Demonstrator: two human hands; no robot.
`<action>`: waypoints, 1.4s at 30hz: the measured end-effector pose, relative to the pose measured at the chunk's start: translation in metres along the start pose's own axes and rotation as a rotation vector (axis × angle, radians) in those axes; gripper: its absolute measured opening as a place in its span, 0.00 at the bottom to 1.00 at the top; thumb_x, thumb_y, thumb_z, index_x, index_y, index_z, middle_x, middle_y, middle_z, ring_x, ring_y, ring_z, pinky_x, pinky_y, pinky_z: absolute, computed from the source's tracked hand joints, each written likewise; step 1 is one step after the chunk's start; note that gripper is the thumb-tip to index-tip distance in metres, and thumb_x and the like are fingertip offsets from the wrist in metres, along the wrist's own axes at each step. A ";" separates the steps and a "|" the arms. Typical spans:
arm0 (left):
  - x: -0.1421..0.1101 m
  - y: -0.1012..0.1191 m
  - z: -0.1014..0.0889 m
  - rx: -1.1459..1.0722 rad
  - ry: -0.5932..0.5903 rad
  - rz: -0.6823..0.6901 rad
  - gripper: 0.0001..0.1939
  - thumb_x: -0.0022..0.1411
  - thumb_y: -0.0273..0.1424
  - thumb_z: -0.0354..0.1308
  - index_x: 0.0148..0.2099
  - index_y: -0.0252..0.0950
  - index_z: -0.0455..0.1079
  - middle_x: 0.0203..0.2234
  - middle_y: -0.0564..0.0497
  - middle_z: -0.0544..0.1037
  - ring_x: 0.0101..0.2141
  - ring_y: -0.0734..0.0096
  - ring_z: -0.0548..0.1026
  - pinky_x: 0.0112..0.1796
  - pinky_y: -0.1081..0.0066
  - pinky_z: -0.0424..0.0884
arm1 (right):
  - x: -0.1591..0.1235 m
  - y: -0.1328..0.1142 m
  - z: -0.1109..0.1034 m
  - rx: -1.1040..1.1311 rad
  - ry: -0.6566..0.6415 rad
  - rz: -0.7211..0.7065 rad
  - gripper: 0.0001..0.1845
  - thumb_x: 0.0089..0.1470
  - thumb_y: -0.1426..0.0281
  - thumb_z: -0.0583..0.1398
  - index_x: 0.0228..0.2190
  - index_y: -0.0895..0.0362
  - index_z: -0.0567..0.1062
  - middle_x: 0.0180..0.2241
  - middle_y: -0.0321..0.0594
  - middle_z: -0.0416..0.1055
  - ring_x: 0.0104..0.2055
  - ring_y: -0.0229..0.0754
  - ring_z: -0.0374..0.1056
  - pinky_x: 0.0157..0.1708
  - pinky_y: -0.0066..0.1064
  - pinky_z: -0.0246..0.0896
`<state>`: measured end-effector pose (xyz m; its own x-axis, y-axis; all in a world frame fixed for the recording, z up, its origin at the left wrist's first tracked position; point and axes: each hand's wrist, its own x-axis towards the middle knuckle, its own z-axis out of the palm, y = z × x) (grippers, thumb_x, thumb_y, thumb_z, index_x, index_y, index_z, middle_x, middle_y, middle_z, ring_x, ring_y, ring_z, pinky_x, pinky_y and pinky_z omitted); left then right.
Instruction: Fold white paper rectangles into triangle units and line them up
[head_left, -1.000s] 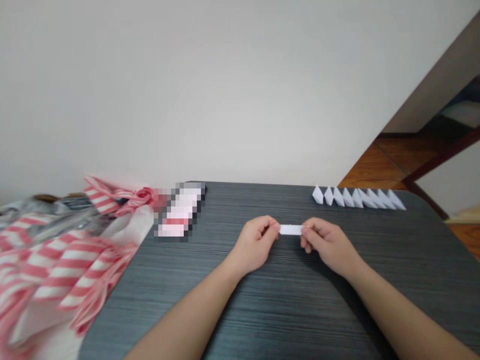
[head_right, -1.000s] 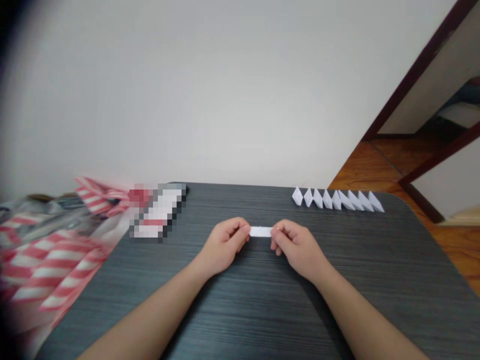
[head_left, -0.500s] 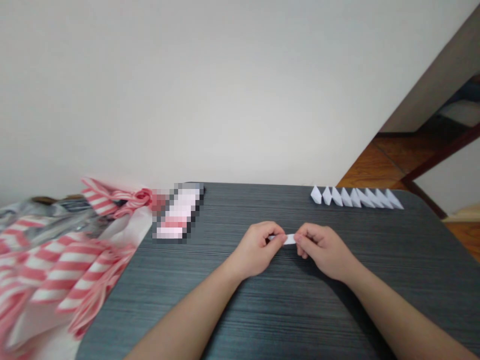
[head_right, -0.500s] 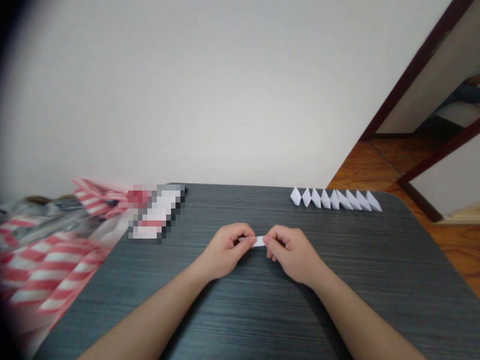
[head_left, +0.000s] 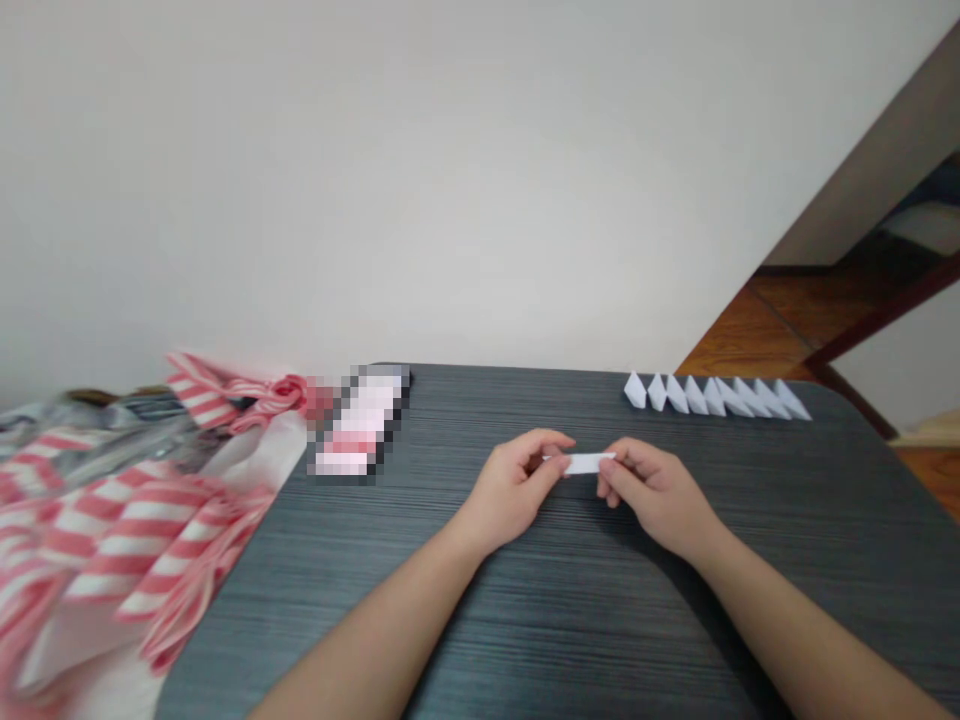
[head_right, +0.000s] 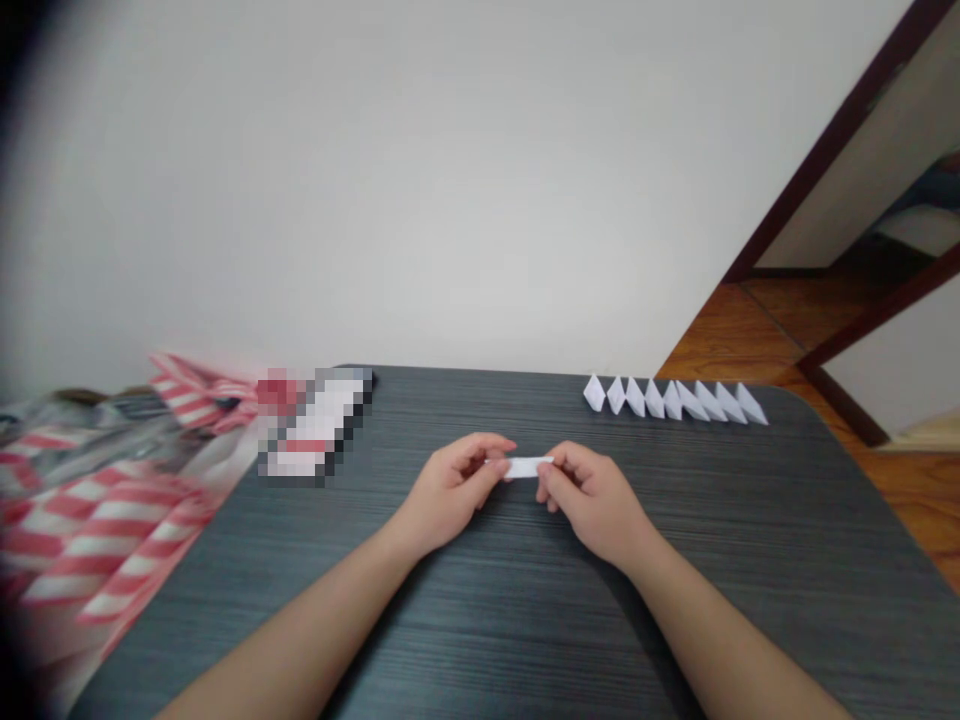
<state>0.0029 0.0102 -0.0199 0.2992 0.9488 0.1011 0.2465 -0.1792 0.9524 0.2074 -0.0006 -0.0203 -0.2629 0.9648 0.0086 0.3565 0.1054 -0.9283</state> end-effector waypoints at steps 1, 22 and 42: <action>0.000 0.000 0.000 0.030 -0.002 0.046 0.12 0.66 0.33 0.55 0.48 0.36 0.75 0.32 0.50 0.77 0.30 0.72 0.72 0.32 0.73 0.68 | 0.000 0.001 0.000 0.001 0.007 0.002 0.13 0.62 0.65 0.56 0.26 0.55 0.71 0.22 0.34 0.72 0.24 0.37 0.67 0.29 0.28 0.62; -0.003 0.004 -0.003 0.252 -0.072 0.195 0.08 0.67 0.28 0.52 0.37 0.35 0.71 0.31 0.50 0.75 0.31 0.72 0.71 0.34 0.73 0.65 | 0.003 0.002 0.001 -0.076 0.008 -0.045 0.11 0.63 0.67 0.55 0.32 0.56 0.76 0.23 0.35 0.73 0.25 0.37 0.67 0.26 0.28 0.58; -0.001 -0.003 -0.002 0.317 -0.124 0.301 0.10 0.66 0.22 0.49 0.41 0.35 0.71 0.36 0.48 0.78 0.39 0.68 0.74 0.42 0.70 0.68 | 0.003 -0.003 0.002 -0.184 0.019 -0.178 0.09 0.61 0.70 0.57 0.32 0.55 0.77 0.25 0.34 0.76 0.28 0.38 0.72 0.32 0.27 0.64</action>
<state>-0.0004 0.0100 -0.0225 0.5040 0.8075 0.3065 0.3959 -0.5313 0.7490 0.2040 0.0016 -0.0181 -0.3196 0.9314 0.1744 0.4638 0.3143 -0.8283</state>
